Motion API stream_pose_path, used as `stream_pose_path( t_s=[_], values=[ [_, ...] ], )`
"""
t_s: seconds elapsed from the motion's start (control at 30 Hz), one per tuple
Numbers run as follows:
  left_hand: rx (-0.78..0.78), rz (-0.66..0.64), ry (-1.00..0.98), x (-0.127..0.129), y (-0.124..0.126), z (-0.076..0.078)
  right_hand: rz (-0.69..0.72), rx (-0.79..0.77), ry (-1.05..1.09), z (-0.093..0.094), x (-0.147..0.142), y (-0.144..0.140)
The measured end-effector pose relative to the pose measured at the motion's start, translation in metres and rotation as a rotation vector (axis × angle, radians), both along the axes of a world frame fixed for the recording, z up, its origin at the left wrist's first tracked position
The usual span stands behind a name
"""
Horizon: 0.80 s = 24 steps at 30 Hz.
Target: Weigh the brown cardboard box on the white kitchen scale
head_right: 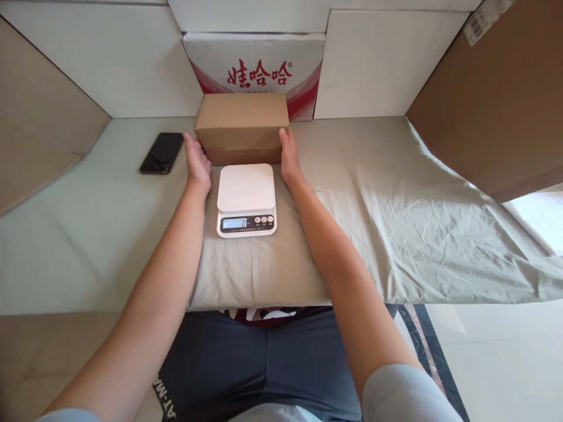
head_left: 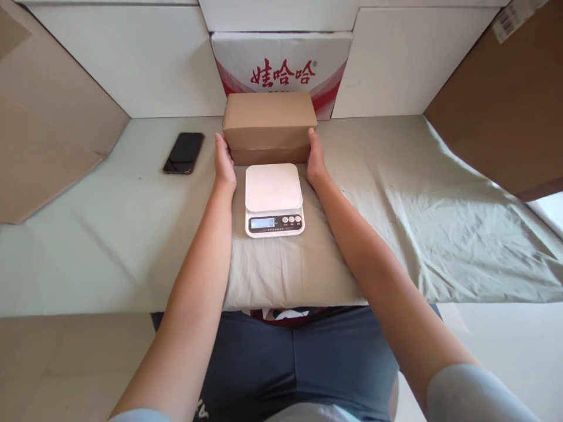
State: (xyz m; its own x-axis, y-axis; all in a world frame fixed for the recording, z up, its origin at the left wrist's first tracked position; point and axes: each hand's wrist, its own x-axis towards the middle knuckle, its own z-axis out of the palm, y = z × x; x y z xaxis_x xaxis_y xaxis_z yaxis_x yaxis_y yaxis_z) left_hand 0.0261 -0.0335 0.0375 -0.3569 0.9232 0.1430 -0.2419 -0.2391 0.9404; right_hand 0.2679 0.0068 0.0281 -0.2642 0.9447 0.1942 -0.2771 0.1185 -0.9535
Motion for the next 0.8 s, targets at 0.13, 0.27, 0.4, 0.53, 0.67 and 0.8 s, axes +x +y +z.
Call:
stream_pose_path(
  t_s=[0.13,0.27,0.4,0.53,0.67,0.8],
  values=[
    [0.127,-0.019,0.027,-0.005,-0.006,0.005,-0.272,0.036,0.066,0.011,-0.007,0.0],
    [0.121,-0.011,0.054,-0.008,-0.015,0.027,-0.249,0.178,0.004,0.034,-0.007,-0.015],
    [0.243,-0.041,0.109,-0.008,-0.046,0.055,-0.231,0.248,-0.036,0.056,0.002,-0.044],
    [0.332,-0.109,0.202,-0.005,-0.098,0.061,-0.214,0.292,-0.085,0.066,0.017,-0.095],
    [0.368,-0.082,0.209,-0.001,-0.14,0.045,-0.188,0.23,-0.058,0.061,0.028,-0.148],
    [0.301,-0.089,0.216,-0.001,-0.159,0.027,-0.167,0.146,-0.032,0.051,0.03,-0.166]
  ],
)
